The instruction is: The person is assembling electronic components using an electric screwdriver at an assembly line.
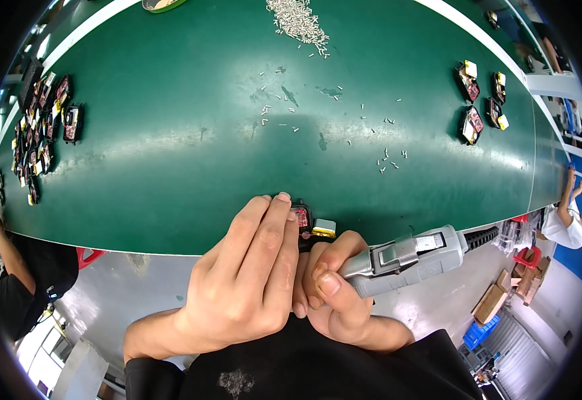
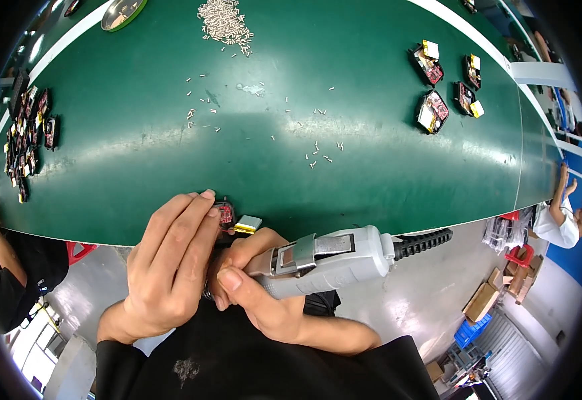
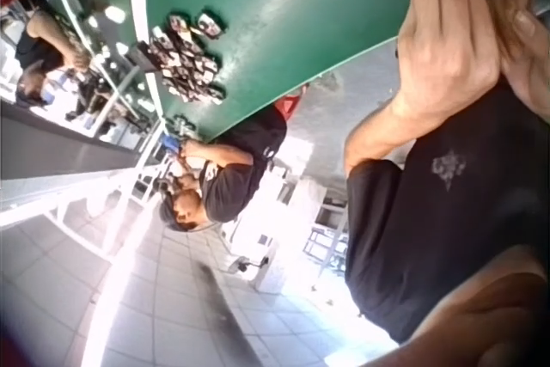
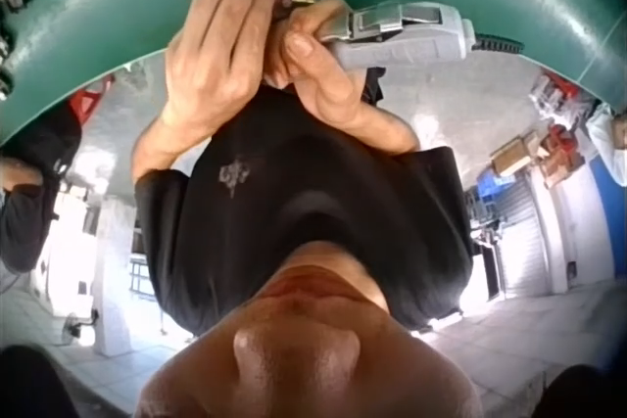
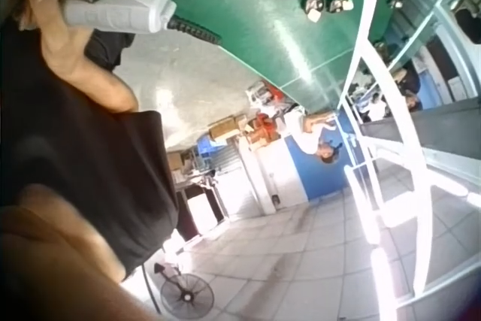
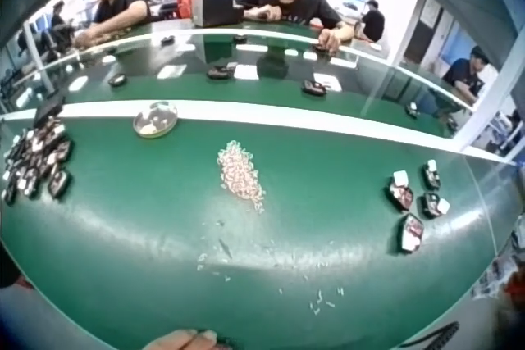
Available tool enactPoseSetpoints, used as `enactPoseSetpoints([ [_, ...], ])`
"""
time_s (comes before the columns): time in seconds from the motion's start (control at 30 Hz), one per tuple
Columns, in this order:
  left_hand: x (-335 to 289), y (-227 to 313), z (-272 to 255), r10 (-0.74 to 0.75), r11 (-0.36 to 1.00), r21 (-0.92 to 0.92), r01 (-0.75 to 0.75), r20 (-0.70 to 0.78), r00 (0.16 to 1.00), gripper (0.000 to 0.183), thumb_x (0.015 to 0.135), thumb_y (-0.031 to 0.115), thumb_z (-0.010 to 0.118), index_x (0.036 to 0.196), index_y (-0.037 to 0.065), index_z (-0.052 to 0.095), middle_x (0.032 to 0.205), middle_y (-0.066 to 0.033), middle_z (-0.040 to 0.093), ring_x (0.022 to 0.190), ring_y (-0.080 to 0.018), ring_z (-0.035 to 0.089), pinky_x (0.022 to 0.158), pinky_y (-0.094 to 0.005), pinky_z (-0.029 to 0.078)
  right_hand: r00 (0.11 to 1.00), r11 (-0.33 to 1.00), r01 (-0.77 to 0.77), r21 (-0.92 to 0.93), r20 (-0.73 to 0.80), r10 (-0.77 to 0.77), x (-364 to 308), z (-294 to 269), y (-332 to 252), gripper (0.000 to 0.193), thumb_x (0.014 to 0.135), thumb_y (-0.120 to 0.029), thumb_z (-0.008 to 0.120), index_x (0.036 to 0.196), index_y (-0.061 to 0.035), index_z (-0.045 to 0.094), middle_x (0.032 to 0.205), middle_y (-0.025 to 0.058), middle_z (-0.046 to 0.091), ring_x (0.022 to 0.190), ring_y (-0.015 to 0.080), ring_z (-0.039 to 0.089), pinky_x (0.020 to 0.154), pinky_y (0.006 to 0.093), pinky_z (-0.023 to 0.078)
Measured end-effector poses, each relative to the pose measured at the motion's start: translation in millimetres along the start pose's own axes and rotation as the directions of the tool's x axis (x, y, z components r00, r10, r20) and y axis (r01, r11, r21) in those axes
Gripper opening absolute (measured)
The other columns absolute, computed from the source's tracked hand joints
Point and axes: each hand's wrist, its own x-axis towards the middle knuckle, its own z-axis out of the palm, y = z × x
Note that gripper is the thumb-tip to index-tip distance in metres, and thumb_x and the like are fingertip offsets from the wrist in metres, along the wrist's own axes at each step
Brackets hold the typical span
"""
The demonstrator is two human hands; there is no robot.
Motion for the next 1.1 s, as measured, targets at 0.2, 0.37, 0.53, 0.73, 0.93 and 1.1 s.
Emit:
enactPoseSetpoints([
  [0.2, -6, 7, -5, -0.044, 0.999, 0.014, 0.043, 0.095, 0.994, 0.032, 0.065, 0.004, 0.063, 0.091, -0.014, 0.065, 0.103, -0.0265, 0.063, 0.093, -0.0337, 0.063, 0.074, -0.0322, 0.056, 0.842, 0.99, 0.13, -0.05, 0.533, -0.084, 37, 1, -71, 0.02, 0.092, -0.019, 0.061, 0.096, -0.0057, 0.046, 0.071, 0.0053, 0.054, 0.056, 0.0149, 0.053, 0.052, 0.0282, 0.044],
  [0.37, -10, 0, -3, 0.057, 0.994, 0.09, -0.069, 0.136, 0.989, 0.031, 0.065, 0.001, 0.062, 0.092, -0.013, 0.066, 0.106, -0.0251, 0.063, 0.095, -0.0324, 0.062, 0.078, -0.0308, 0.056, 0.886, 0.951, 0.28, -0.131, 0.415, -0.204, 63, 25, -98, 0.025, 0.088, -0.029, 0.062, 0.086, -0.0084, 0.047, 0.053, 0.0026, 0.047, 0.042, 0.0127, 0.048, 0.049, 0.0266, 0.044],
  [0.53, -10, 2, -2, -0.004, 1.0, 0.025, 0.001, 0.092, 0.996, 0.029, 0.067, -0.009, 0.065, 0.095, -0.015, 0.063, 0.105, -0.0248, 0.063, 0.091, -0.0324, 0.063, 0.067, -0.0323, 0.057, 0.882, 0.952, 0.276, -0.131, 0.428, -0.197, 80, 20, -88, 0.027, 0.091, -0.032, 0.059, 0.088, -0.0088, 0.046, 0.057, 0.0001, 0.044, 0.047, 0.011, 0.045, 0.055, 0.026, 0.039],
  [0.73, -12, -1, 4, -0.009, 1.0, 0.011, 0.009, 0.038, 0.999, 0.025, 0.066, -0.008, 0.067, 0.09, -0.014, 0.064, 0.1, -0.0232, 0.065, 0.087, -0.0306, 0.064, 0.065, -0.0305, 0.057, 0.887, 0.948, 0.24, -0.21, 0.443, -0.127, 86, 14, -85, 0.03, 0.092, -0.036, 0.057, 0.09, -0.0085, 0.046, 0.057, 0.0004, 0.044, 0.048, 0.0113, 0.046, 0.055, 0.026, 0.04],
  [0.93, -12, -1, 6, -0.017, 1.0, 0.0, 0.017, 0.023, 1.0, 0.024, 0.065, -0.008, 0.068, 0.089, -0.013, 0.065, 0.098, -0.0224, 0.065, 0.086, -0.0296, 0.064, 0.064, -0.0299, 0.057, 0.901, 0.935, 0.181, -0.305, 0.432, -0.034, 88, 13, -87, 0.031, 0.091, -0.039, 0.059, 0.088, -0.0097, 0.047, 0.055, 0.0004, 0.044, 0.048, 0.0111, 0.047, 0.055, 0.0252, 0.042],
  [1.1, -13, -2, 7, 0.004, 1.0, -0.02, -0.005, -0.038, 0.999, 0.025, 0.063, -0.008, 0.067, 0.087, -0.014, 0.064, 0.097, -0.0228, 0.065, 0.083, -0.0297, 0.063, 0.063, -0.0307, 0.057, 0.882, 0.912, 0.202, -0.356, 0.472, -0.012, 90, 17, -86, 0.032, 0.087, -0.037, 0.063, 0.08, -0.0111, 0.046, 0.055, 0.0007, 0.05, 0.043, 0.0109, 0.048, 0.05, 0.0245, 0.043],
])
